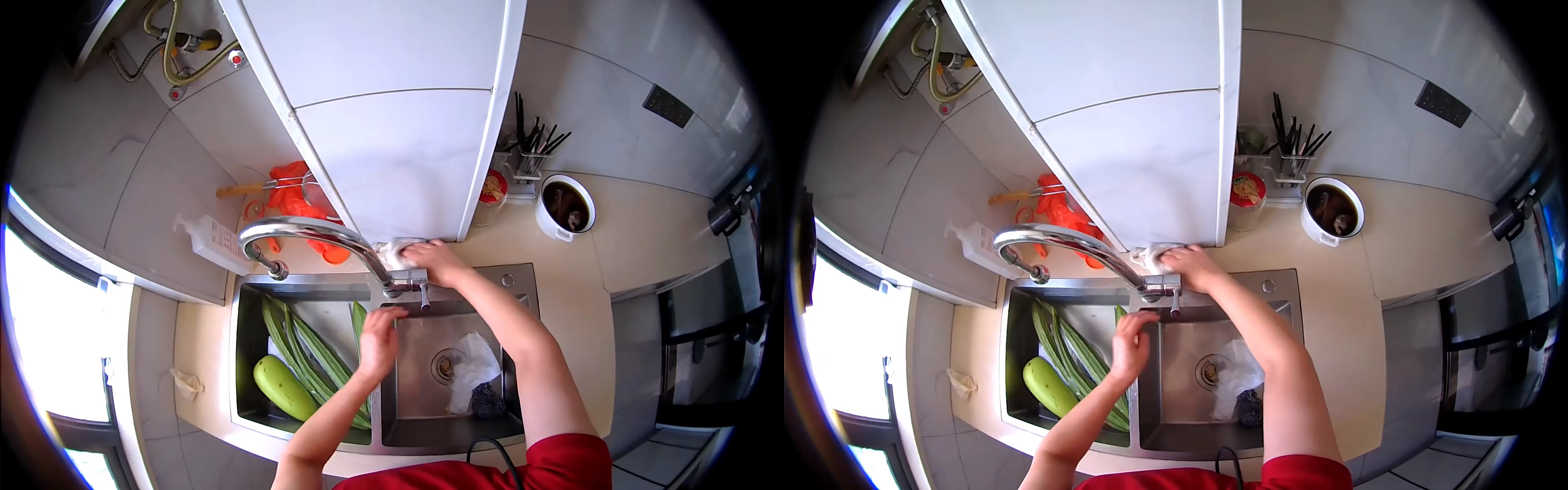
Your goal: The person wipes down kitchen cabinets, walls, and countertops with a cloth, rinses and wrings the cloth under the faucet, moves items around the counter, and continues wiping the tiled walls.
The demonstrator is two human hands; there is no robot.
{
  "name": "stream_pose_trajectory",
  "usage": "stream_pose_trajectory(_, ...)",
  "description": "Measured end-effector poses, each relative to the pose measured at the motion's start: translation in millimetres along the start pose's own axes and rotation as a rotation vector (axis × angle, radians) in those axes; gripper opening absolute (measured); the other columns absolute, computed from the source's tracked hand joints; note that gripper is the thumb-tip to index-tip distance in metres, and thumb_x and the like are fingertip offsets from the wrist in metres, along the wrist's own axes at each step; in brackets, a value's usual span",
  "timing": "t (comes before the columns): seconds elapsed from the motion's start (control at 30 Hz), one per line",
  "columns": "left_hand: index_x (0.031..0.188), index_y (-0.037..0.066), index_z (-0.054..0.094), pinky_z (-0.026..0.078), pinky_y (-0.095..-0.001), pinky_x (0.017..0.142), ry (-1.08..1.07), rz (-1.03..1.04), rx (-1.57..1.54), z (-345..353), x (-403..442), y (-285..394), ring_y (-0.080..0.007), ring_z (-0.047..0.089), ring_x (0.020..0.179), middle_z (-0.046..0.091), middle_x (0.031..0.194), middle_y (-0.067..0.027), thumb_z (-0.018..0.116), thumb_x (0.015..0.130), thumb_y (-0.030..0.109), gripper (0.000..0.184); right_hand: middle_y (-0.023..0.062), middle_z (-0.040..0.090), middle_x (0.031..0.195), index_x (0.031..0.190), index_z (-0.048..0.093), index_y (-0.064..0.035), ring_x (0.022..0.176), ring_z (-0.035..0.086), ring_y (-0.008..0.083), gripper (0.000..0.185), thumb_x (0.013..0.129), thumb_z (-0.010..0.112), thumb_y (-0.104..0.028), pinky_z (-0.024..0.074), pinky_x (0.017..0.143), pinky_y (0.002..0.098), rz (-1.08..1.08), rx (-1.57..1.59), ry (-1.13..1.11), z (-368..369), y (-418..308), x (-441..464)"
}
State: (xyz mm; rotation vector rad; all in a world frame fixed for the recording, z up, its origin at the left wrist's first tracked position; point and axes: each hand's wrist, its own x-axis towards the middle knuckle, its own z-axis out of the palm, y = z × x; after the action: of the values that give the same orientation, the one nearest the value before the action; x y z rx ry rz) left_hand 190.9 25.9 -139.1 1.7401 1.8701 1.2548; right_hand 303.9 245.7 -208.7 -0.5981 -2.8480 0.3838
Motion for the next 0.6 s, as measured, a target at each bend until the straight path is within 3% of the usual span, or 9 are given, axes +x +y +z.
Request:
stream_pose_trajectory(0.1,0.086,0.007,0.065,0.045,-0.0373,0.081,0.021,-0.115,0.100,-42.5,-21.5,-30.3,-0.0306,0.056,0.089,0.063,0.091,-0.0112,0.047,0.068,-0.011,0.031,0.0056,0.051,0.128,0.119,0.052,-0.0113,0.120,0.046,0.0194,0.048,0.072,0.058,-0.007,0.0330,0.098,0.0383,0.221,-0.045,0.102,-21.6,13.0,-59.6)
stream_pose_trajectory(0.33,0.085,0.003,0.066,0.047,-0.0310,0.067,0.137,-0.367,0.089,-125.8,-86.9,-86.7,-0.0231,0.061,0.072,0.065,0.078,-0.0107,0.048,0.077,-0.007,0.022,0.0087,0.053,0.123,0.115,0.052,-0.0057,0.118,0.047,0.0222,0.047,0.068,0.060,-0.005,0.0317,0.099,0.0408,0.573,-0.210,0.263,-48.8,43.0,-174.8)
stream_pose_trajectory(0.43,0.086,0.002,0.066,0.047,-0.0273,0.067,0.140,-0.476,-0.005,-119.9,-115.8,-87.5,-0.0179,0.062,0.073,0.066,0.080,-0.0096,0.049,0.080,-0.005,0.020,0.0129,0.049,0.129,0.121,0.050,-0.0042,0.123,0.043,0.0268,0.051,0.070,0.058,-0.004,0.0283,0.104,0.0408,0.599,-0.209,0.200,-30.1,-6.2,-154.5)
stream_pose_trajectory(0.6,0.090,0.002,0.066,0.048,-0.0253,0.070,0.064,-0.566,-0.150,-90.0,-132.5,-59.5,-0.0145,0.063,0.078,0.068,0.084,-0.0085,0.048,0.082,-0.004,0.021,0.0149,0.053,0.124,0.118,0.053,-0.0045,0.121,0.045,0.0294,0.049,0.070,0.056,-0.002,0.0297,0.103,0.0438,0.396,-0.121,0.269,17.7,-85.4,-105.1)
